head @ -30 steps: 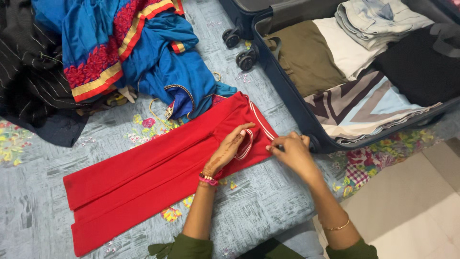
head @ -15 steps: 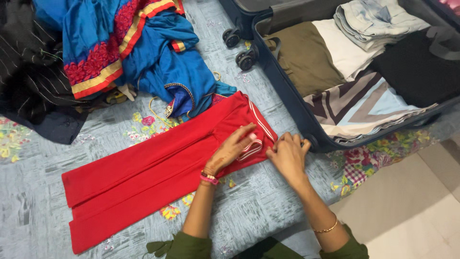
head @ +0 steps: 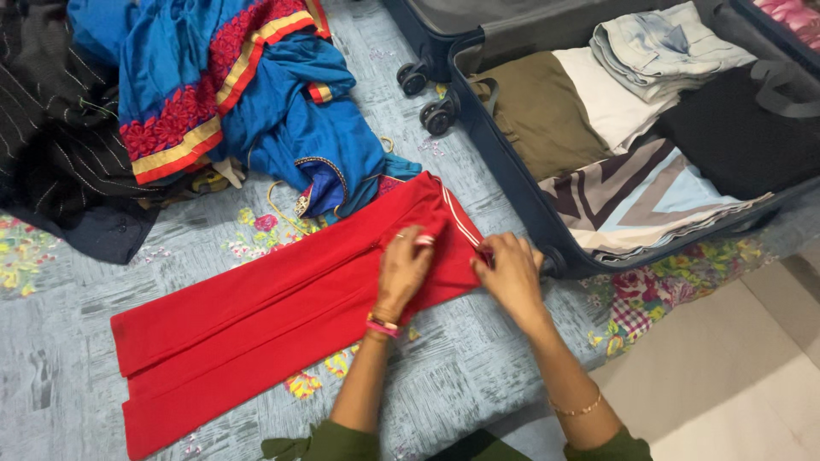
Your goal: The person folds a pair of jeans and a red shirt by hand on a bed before placing them into an open suitcase.
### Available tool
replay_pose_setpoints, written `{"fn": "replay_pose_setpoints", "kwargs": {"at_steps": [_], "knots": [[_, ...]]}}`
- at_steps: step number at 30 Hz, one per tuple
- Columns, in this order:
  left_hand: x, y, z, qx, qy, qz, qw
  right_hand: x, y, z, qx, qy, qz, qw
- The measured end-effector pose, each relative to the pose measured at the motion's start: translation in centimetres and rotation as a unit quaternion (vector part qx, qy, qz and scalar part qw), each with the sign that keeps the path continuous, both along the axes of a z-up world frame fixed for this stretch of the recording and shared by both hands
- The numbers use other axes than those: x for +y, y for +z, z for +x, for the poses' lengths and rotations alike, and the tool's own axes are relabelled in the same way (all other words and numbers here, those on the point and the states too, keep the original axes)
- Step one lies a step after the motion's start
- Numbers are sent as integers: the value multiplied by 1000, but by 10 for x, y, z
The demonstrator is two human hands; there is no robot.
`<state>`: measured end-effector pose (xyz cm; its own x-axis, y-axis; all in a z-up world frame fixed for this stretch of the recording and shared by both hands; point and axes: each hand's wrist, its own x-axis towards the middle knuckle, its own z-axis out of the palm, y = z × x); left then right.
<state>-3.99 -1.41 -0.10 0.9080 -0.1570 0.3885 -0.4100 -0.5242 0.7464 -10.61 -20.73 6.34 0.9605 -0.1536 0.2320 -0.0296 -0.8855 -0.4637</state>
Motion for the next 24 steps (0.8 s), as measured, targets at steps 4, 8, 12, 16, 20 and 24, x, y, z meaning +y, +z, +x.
{"fn": "replay_pose_setpoints", "kwargs": {"at_steps": [4,8,12,16,20,24], "knots": [[22,11,27,205,1,-272,940,-12,-8,44,15,46,103,993],[44,23,32,193,-3,-419,887,-8,-20,96,13,87,111,990],[44,36,26,172,-12,-425,889,6,-29,130,-34,132,108,985],[37,44,23,176,-8,-405,897,17,-35,150,42,85,116,989],[34,45,18,168,-35,-386,906,18,-42,162,-3,121,124,985],[28,39,15,175,-53,-375,909,17,-54,168,-63,207,311,926]]}}
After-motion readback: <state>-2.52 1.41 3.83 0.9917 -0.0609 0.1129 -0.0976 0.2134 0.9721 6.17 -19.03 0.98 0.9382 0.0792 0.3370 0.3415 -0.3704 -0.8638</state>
